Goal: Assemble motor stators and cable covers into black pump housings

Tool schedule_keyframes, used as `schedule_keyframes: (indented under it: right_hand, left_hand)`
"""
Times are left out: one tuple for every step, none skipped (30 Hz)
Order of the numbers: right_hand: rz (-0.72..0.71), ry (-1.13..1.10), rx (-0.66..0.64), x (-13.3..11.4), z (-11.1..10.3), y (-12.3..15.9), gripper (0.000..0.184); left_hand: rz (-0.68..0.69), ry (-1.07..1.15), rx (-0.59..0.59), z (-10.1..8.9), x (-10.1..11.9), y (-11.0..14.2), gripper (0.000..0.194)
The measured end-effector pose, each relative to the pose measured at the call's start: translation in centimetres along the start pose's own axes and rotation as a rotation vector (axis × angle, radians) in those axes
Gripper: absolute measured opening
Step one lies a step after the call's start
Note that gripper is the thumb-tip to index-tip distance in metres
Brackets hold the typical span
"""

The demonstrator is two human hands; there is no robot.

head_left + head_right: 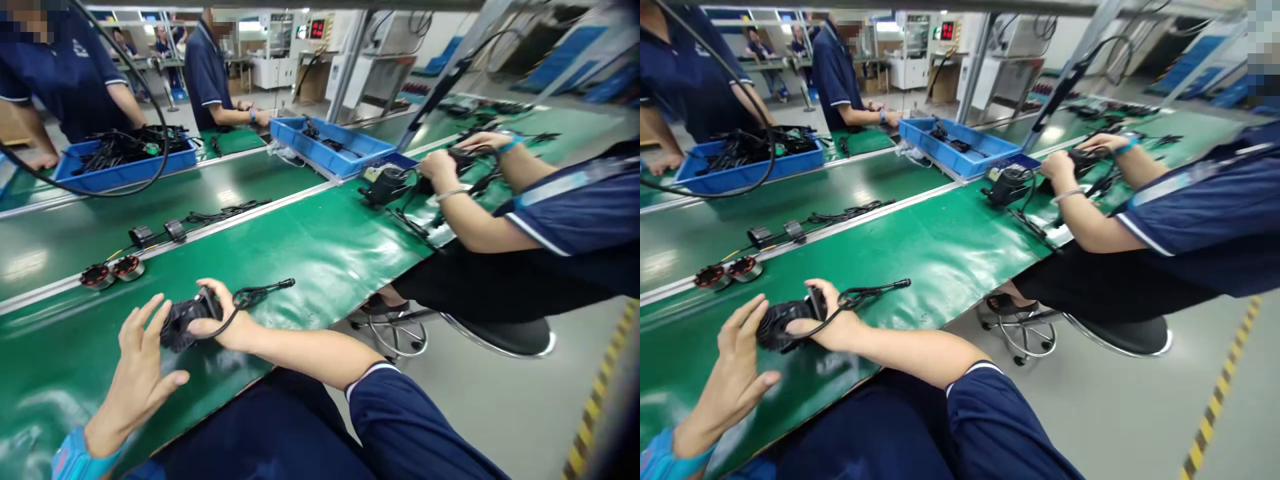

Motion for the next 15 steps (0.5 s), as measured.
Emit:
schedule_keyframes:
  right_hand:
    - [-0.029,-0.034,0.085,-1.2,-2.4,-0.9,0.086]
    - [-0.059,-0.083,0.175,-2.5,-5.1,-1.9,0.086]
    - [-0.086,-0.131,0.277,-3.9,-8.2,-3.1,0.085]
    - [-0.113,-0.168,0.386,-5.4,-11.5,-4.2,0.085]
    - [-0.144,-0.188,0.503,-6.9,-15.1,-5.3,0.085]
    - [-0.166,-0.168,0.631,-8.3,-18.7,-6.4,0.082]
    - [-0.182,-0.144,0.715,-9.6,-21.9,-7.5,0.079]
    - [-0.196,-0.122,0.780,-10.9,-24.8,-8.7,0.075]
    - [-0.203,-0.099,0.844,-12.0,-27.7,-9.7,0.072]
    - [-0.205,-0.078,0.904,-12.8,-30.4,-10.7,0.070]
    - [-0.202,-0.058,0.963,-13.5,-32.9,-11.5,0.068]
    - [-0.196,-0.039,1.019,-14.0,-35.2,-12.3,0.068]
    - [-0.185,-0.023,1.066,-14.2,-37.2,-12.9,0.068]
    - [-0.172,-0.008,1.103,-14.3,-39.0,-13.5,0.069]
    - [-0.160,0.005,1.130,-14.3,-40.4,-14.0,0.069]
  left_hand:
    - [-0.033,0.017,0.000,0.8,-0.4,0.2,0.086]
    - [-0.052,0.037,-0.017,1.8,-0.7,0.4,0.082]
    - [-0.062,0.046,-0.052,3.0,-0.9,0.8,0.077]
    - [-0.063,0.042,-0.097,4.4,-1.1,1.3,0.072]
    - [-0.046,0.031,-0.141,5.8,-1.2,1.8,0.068]
    - [-0.014,0.019,-0.179,7.0,-1.2,2.3,0.065]
    - [0.028,0.008,-0.204,8.1,-1.0,2.8,0.064]
    - [0.075,0.001,-0.216,9.0,-0.8,3.2,0.064]
    - [0.120,-0.006,-0.215,9.6,-0.5,3.4,0.065]
    - [0.156,-0.013,-0.206,10.0,-0.3,3.6,0.067]
    - [0.180,-0.023,-0.192,10.2,-0.2,3.6,0.068]
    - [0.198,-0.036,-0.173,10.3,-0.1,3.6,0.069]
    - [0.212,-0.050,-0.150,10.2,0.0,3.5,0.068]
    - [0.220,-0.066,-0.130,10.1,0.1,3.4,0.067]
    - [0.227,-0.080,-0.113,10.0,0.1,3.4,0.067]
Point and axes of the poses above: each hand's wrist, its own y-axis away from the middle knuckle, its own z-axis out of the palm, x = y × z, the point moved 10 cm from there along -y, towards the middle knuckle, and after that the axes turned 12 degrees about x, right-handed, at the moved point
